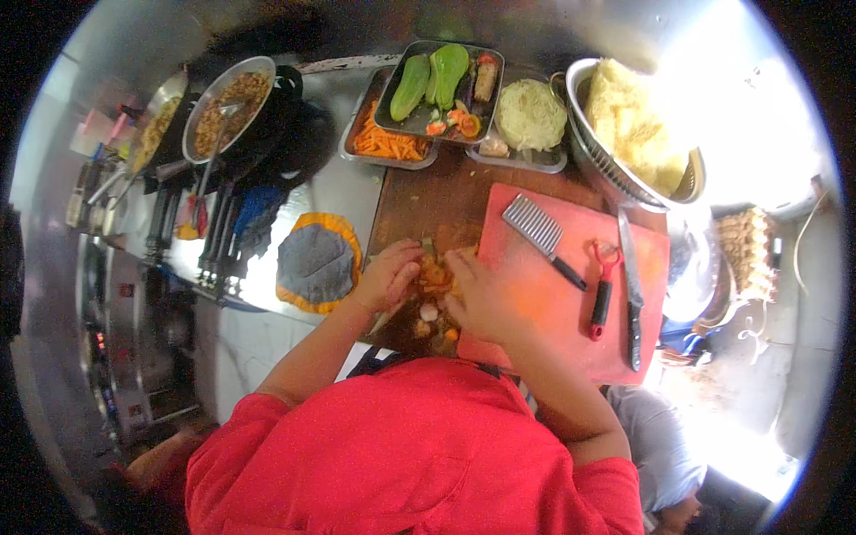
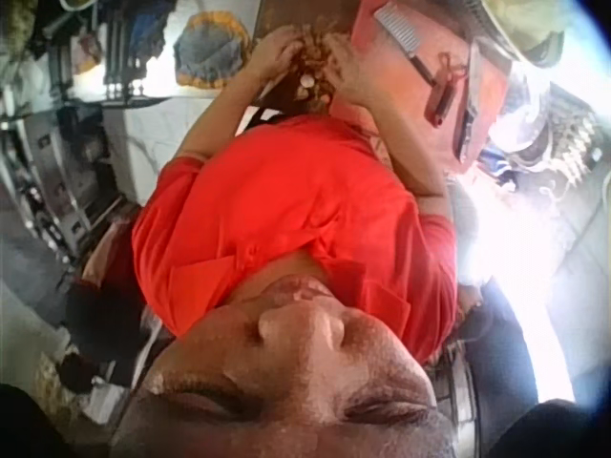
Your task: The person uses a crinkle-cut knife to slice carrots into thin strips on a red cutting board. After finishing the carrots, they transfer the strips into a metal tray, clean the cutting board with a cloth, and briefly walk to a sink area before returning to the workstation.
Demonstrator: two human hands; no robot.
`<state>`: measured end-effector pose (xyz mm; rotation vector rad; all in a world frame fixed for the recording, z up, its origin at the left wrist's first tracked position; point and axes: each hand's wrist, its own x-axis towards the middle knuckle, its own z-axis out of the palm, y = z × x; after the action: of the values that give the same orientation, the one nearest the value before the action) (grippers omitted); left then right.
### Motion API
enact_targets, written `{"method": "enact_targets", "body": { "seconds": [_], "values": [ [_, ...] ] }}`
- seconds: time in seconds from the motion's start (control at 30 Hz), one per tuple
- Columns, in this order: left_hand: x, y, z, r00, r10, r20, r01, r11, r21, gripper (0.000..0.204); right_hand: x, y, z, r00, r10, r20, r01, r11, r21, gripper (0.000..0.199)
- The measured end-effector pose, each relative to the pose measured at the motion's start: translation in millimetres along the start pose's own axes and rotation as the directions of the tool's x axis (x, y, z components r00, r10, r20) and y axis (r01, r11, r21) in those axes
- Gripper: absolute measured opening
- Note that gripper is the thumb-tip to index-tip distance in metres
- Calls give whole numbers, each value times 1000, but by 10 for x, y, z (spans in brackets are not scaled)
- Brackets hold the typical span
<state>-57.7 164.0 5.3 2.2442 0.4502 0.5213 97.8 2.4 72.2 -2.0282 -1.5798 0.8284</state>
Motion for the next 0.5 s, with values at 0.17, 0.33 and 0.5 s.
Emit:
{"method": "enact_targets", "body": {
  "seconds": [0.17,0.33,0.5],
  "values": [
    [-207,99,-248,978,-163,-131,140,976,-168,38,-576,134,-61,980,-177,-90,172,983,-61,75],
    [-257,101,-426,999,-21,-46,22,999,38,51,-713,-56,326,992,-113,-57,90,944,-318,81],
    [80,-95,-371,988,104,111,-108,993,36,59,-437,-167,738,977,-75,-201,-18,906,-422,82]
  ]
}}
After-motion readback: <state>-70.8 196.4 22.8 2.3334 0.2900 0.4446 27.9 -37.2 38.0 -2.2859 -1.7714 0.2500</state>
